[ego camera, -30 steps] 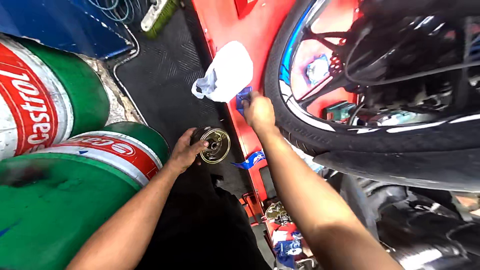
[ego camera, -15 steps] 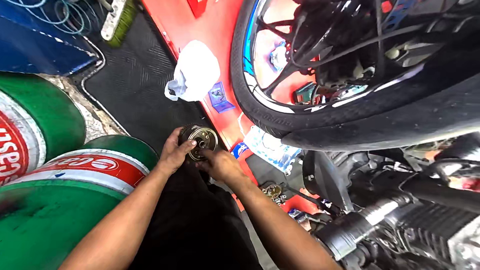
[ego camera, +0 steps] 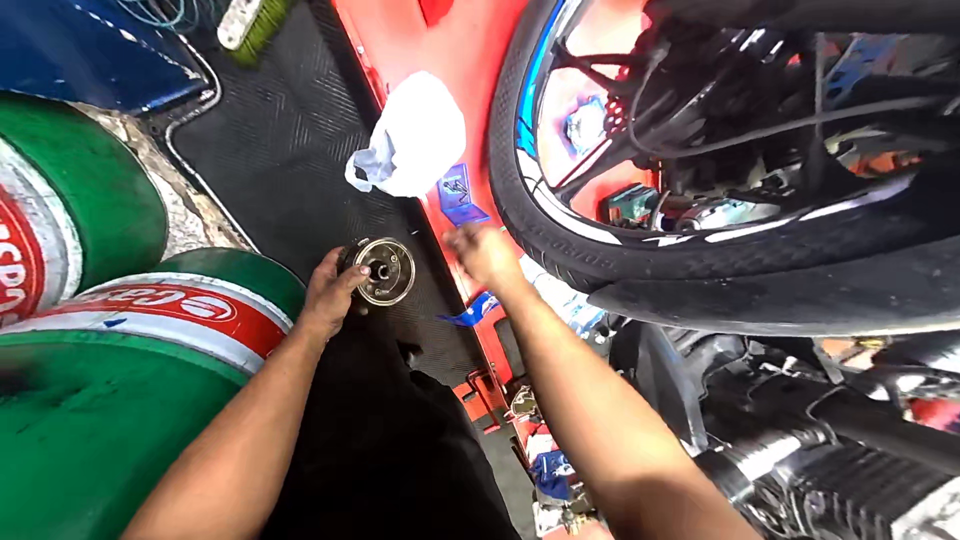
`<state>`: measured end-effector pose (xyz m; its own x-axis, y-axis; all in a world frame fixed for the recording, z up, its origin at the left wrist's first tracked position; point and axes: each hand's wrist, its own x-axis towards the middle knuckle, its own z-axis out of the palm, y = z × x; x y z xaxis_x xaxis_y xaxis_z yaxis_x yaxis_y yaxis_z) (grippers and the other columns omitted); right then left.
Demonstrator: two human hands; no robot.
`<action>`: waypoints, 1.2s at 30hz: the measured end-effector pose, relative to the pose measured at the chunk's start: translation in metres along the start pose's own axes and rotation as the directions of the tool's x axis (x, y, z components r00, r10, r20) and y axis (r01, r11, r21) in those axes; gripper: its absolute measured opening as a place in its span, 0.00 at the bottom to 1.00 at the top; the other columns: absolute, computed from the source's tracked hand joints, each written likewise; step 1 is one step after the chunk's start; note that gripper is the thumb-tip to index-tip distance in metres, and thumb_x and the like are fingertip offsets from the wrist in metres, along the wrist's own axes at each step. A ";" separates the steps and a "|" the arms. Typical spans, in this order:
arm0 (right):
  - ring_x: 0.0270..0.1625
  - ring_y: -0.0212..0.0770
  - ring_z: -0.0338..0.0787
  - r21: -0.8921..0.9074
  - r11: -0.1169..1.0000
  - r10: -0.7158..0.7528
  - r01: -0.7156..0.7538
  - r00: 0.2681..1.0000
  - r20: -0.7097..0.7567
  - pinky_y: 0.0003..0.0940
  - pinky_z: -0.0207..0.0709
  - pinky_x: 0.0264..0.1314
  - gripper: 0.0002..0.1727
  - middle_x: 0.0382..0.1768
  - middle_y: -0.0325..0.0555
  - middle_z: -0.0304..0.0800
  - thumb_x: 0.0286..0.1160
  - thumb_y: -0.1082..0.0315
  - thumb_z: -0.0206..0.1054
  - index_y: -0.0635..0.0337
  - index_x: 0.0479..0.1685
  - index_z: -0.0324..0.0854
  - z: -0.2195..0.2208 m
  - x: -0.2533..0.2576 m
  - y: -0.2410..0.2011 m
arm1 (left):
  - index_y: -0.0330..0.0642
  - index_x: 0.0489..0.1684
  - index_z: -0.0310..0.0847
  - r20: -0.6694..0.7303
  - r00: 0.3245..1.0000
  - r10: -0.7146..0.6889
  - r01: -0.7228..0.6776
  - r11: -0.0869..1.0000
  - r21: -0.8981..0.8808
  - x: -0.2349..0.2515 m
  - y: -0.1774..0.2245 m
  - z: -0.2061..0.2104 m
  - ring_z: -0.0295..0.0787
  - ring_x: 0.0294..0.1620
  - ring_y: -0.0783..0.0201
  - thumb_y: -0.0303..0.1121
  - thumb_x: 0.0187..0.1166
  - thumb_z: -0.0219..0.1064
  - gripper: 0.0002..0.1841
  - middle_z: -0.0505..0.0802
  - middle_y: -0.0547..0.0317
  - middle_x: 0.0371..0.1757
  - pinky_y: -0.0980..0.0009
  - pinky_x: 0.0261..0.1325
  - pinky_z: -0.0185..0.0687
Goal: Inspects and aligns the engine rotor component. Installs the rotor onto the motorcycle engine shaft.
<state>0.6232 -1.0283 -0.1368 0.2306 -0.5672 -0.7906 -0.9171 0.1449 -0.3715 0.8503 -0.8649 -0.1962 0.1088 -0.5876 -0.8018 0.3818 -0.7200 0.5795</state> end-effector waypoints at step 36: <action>0.65 0.63 0.89 0.660 0.559 0.691 -0.502 0.722 -0.035 0.71 0.77 0.68 0.24 0.60 0.61 0.91 0.84 0.47 0.64 0.57 0.63 0.87 0.175 -0.192 0.259 | 0.50 0.76 0.74 0.395 0.912 -0.114 -0.080 0.893 0.442 -0.137 -0.040 0.092 0.91 0.27 0.53 0.40 0.64 0.74 0.34 0.93 0.46 0.48 0.61 0.17 0.86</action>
<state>0.3984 -0.7403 -0.1666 -0.4786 -0.3380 -0.8104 -0.4136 0.9009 -0.1315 0.7361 -0.7893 -0.0961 -0.3070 -0.5997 -0.7390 -0.0733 -0.7593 0.6466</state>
